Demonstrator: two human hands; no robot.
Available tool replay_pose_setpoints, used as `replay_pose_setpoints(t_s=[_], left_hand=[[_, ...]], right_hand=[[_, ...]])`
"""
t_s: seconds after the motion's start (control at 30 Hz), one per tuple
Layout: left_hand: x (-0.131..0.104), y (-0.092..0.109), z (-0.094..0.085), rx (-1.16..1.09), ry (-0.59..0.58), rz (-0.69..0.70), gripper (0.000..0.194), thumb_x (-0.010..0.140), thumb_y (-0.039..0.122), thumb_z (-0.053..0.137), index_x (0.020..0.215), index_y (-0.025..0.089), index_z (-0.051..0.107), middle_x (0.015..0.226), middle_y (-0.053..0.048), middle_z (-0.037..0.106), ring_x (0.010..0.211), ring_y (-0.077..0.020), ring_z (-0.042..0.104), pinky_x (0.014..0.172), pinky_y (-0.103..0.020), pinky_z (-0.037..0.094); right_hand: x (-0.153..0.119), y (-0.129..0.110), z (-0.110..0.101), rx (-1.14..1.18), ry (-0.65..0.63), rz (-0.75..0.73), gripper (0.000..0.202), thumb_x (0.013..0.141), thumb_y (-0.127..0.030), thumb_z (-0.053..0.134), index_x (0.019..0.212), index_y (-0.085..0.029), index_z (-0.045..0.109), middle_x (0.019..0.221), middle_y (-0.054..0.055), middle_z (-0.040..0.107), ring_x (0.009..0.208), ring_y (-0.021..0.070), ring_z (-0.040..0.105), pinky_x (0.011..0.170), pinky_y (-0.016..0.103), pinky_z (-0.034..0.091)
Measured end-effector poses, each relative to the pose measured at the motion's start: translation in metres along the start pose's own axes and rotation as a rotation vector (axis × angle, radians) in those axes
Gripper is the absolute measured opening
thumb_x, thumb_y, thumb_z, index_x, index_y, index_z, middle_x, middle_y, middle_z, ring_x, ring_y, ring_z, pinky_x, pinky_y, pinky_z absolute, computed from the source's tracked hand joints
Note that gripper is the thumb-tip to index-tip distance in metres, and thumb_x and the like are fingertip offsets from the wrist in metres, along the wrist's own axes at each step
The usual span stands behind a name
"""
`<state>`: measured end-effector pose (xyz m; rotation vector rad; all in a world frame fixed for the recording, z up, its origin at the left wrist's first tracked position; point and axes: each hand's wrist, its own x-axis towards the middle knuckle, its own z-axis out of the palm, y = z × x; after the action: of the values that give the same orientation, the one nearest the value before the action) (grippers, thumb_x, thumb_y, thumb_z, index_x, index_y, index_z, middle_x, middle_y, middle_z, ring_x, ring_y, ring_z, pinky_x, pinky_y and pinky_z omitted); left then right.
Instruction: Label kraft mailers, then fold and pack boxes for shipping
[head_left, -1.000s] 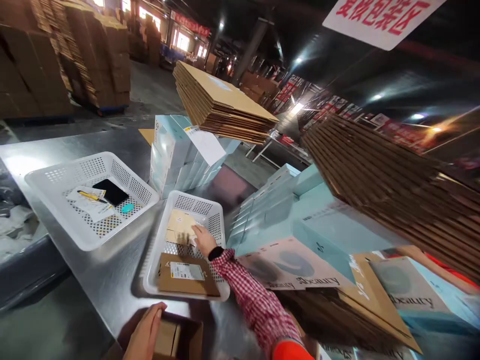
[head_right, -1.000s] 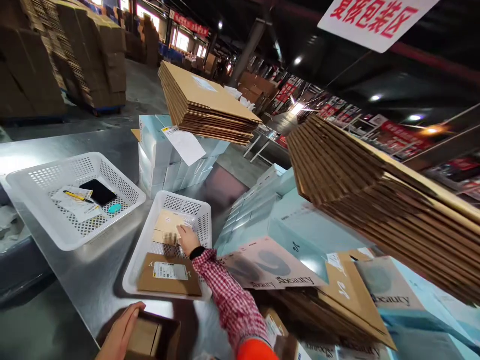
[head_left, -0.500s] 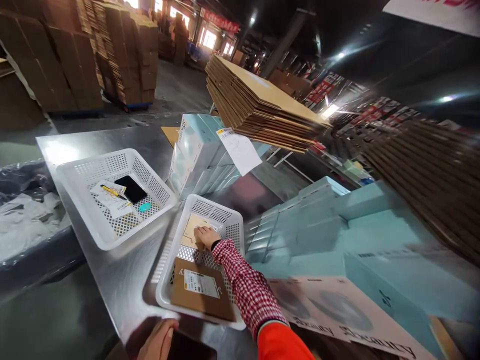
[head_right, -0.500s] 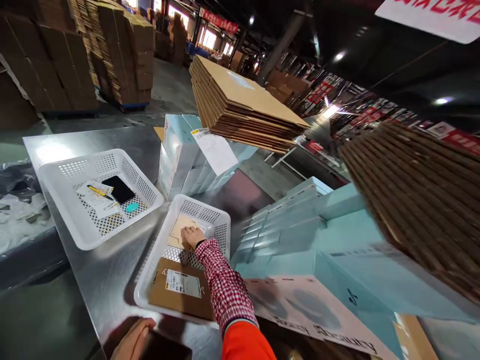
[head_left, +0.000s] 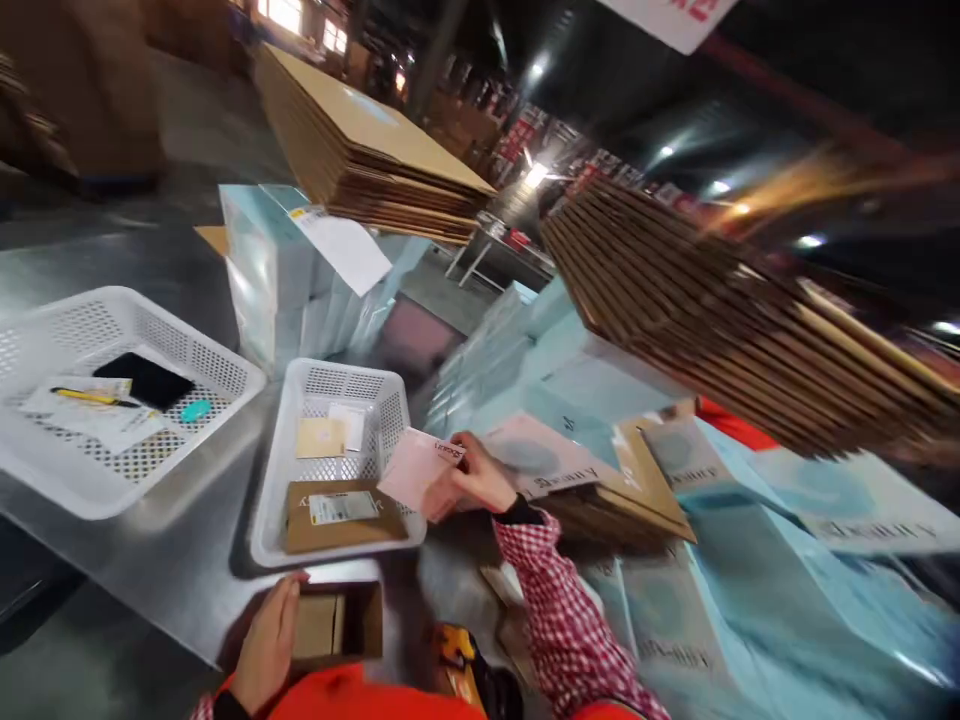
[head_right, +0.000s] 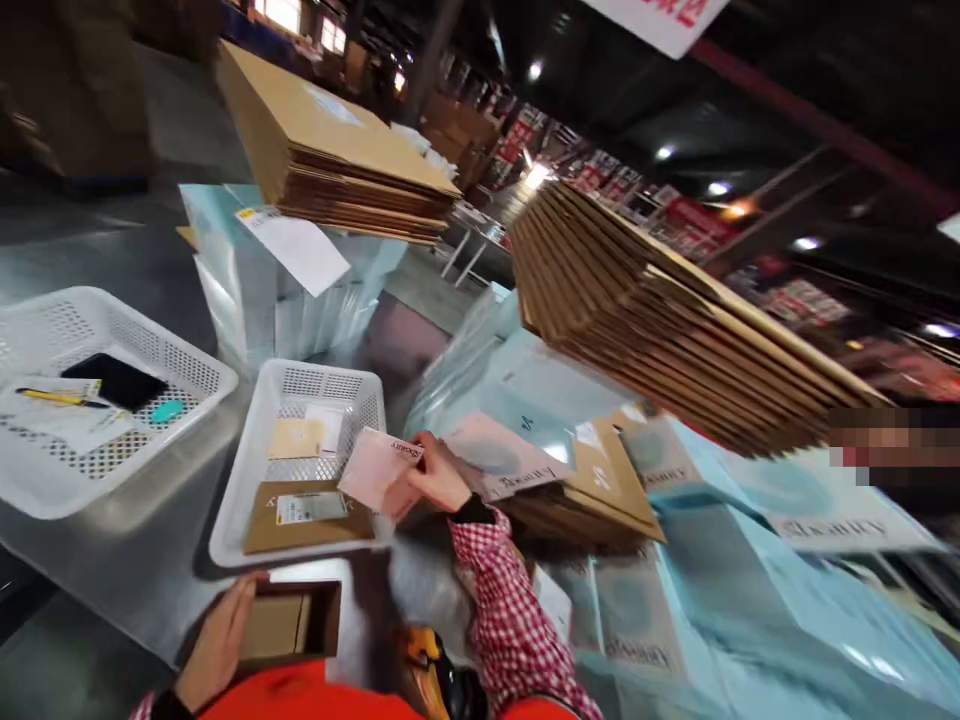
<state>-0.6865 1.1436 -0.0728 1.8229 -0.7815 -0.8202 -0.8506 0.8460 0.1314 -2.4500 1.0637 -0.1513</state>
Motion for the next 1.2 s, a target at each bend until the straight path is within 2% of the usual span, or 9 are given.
replay_pose_setpoints(t_s=[0.07,0.17,0.33,0.43,0.53,0.7,0.8,1.03,1.2], left_hand=[[0.003,0.004,-0.005,0.031,-0.067,0.021,0.053,0.088,0.053,0.028,0.104,0.014,0.060,0.109,-0.015,0.068,0.108,-0.0279,0.061,0.101,-0.046,0.045],[0.008,0.009,-0.011,0.081,-0.136,0.058,0.046,0.089,0.048,0.027,0.102,0.016,0.058,0.107,-0.014,0.067,0.107,-0.0271,0.060,0.100,-0.046,0.044],[0.011,0.019,-0.018,0.178,-0.170,0.119,0.041,0.088,0.042,0.027,0.095,0.017,0.058,0.097,-0.014,0.068,0.099,-0.0283,0.063,0.093,-0.043,0.048],[0.012,0.024,-0.020,0.215,-0.198,0.154,0.041,0.088,0.042,0.026,0.095,0.017,0.058,0.095,-0.014,0.068,0.096,-0.0280,0.063,0.091,-0.043,0.049],[0.013,0.028,-0.021,0.234,-0.198,0.170,0.042,0.087,0.042,0.025,0.095,0.016,0.057,0.096,-0.015,0.068,0.097,-0.0285,0.063,0.091,-0.045,0.048],[0.014,0.030,-0.022,0.246,-0.194,0.196,0.045,0.087,0.044,0.025,0.094,0.013,0.058,0.093,-0.015,0.068,0.093,-0.0293,0.064,0.087,-0.045,0.050],[0.013,0.031,-0.022,0.251,-0.190,0.201,0.044,0.088,0.041,0.027,0.096,0.011,0.059,0.092,-0.014,0.068,0.092,-0.0288,0.064,0.086,-0.043,0.050],[0.015,0.028,-0.021,0.249,-0.175,0.205,0.043,0.086,0.042,0.026,0.093,0.015,0.058,0.092,-0.015,0.067,0.091,-0.0291,0.064,0.086,-0.047,0.050],[0.016,0.022,-0.020,0.237,-0.174,0.199,0.040,0.086,0.042,0.027,0.094,0.017,0.057,0.093,-0.014,0.067,0.092,-0.0293,0.063,0.088,-0.049,0.048]], right_hand=[[-0.067,0.001,-0.013,-0.049,-0.052,0.067,0.029,0.069,-0.014,0.048,0.097,-0.019,0.045,0.078,0.000,0.059,0.067,0.0142,0.055,0.060,0.023,0.041],[-0.134,-0.005,0.016,-0.260,-0.190,0.225,0.031,0.071,-0.013,0.050,0.101,-0.018,0.048,0.076,0.003,0.063,0.068,0.0172,0.060,0.062,0.025,0.042],[-0.155,-0.011,0.117,-0.359,-0.309,0.323,0.028,0.083,-0.024,0.050,0.108,-0.013,0.053,0.082,0.012,0.068,0.073,0.0239,0.065,0.065,0.031,0.045],[-0.156,-0.009,0.147,-0.287,-0.245,0.346,0.039,0.085,-0.023,0.046,0.123,-0.012,0.045,0.090,0.013,0.069,0.077,0.0237,0.065,0.066,0.031,0.046],[-0.163,-0.007,0.150,-0.211,-0.177,0.367,0.048,0.085,-0.020,0.046,0.131,-0.012,0.035,0.101,0.013,0.068,0.082,0.0210,0.065,0.068,0.028,0.046],[-0.168,-0.009,0.148,-0.188,-0.155,0.403,0.027,0.089,-0.020,0.044,0.113,-0.012,0.053,0.094,0.012,0.069,0.084,0.0193,0.064,0.072,0.028,0.045],[-0.174,-0.009,0.153,-0.224,-0.152,0.447,0.027,0.093,-0.026,0.040,0.098,-0.010,0.061,0.091,0.016,0.069,0.082,0.0217,0.065,0.071,0.031,0.045],[-0.201,0.002,0.149,-0.186,-0.208,0.369,0.022,0.088,-0.033,0.051,0.098,-0.019,0.064,0.091,0.008,0.069,0.082,0.0198,0.064,0.071,0.027,0.042],[-0.206,0.001,0.164,-0.098,-0.116,0.424,0.019,0.088,-0.026,0.049,0.098,-0.019,0.063,0.091,0.007,0.068,0.083,0.0194,0.061,0.071,0.027,0.040]])
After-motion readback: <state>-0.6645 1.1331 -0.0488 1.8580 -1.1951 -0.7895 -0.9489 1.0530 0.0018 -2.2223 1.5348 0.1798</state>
